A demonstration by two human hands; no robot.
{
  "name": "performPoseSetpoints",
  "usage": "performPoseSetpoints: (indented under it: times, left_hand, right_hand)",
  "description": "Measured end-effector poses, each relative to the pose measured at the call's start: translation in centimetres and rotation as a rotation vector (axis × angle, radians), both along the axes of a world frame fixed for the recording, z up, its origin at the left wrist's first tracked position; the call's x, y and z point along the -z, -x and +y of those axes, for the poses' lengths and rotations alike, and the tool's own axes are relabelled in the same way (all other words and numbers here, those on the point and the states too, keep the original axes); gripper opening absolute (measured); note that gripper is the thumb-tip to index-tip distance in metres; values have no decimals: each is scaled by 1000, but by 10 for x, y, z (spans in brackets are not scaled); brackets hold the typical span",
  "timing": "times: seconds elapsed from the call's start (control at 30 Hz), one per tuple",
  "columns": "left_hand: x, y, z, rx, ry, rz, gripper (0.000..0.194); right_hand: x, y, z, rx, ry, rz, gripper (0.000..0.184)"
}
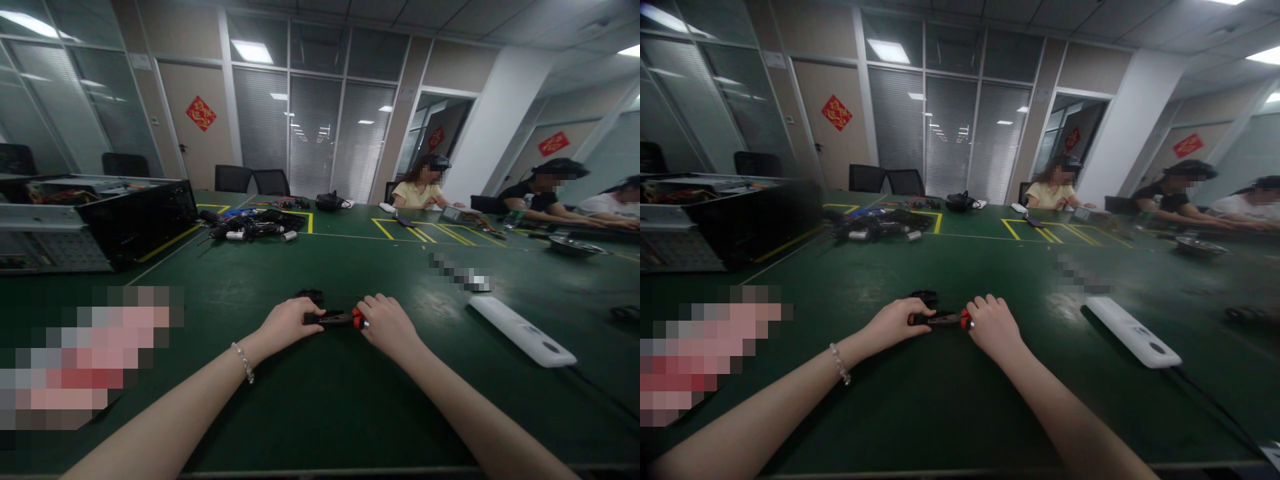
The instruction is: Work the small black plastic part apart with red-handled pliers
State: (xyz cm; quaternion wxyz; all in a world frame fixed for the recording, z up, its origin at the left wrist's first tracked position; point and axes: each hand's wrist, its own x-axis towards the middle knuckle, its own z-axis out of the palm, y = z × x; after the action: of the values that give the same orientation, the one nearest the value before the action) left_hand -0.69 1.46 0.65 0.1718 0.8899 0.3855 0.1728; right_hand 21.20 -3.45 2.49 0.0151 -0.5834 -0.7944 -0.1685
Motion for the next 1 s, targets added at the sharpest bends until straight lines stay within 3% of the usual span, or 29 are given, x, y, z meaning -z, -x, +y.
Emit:
performPoseSetpoints:
  times: [1.0]
  left_hand:
    - [-1, 1, -1, -9, 1, -4, 34]
  right_hand:
    - [7, -3, 5, -23, 22, -2, 28]
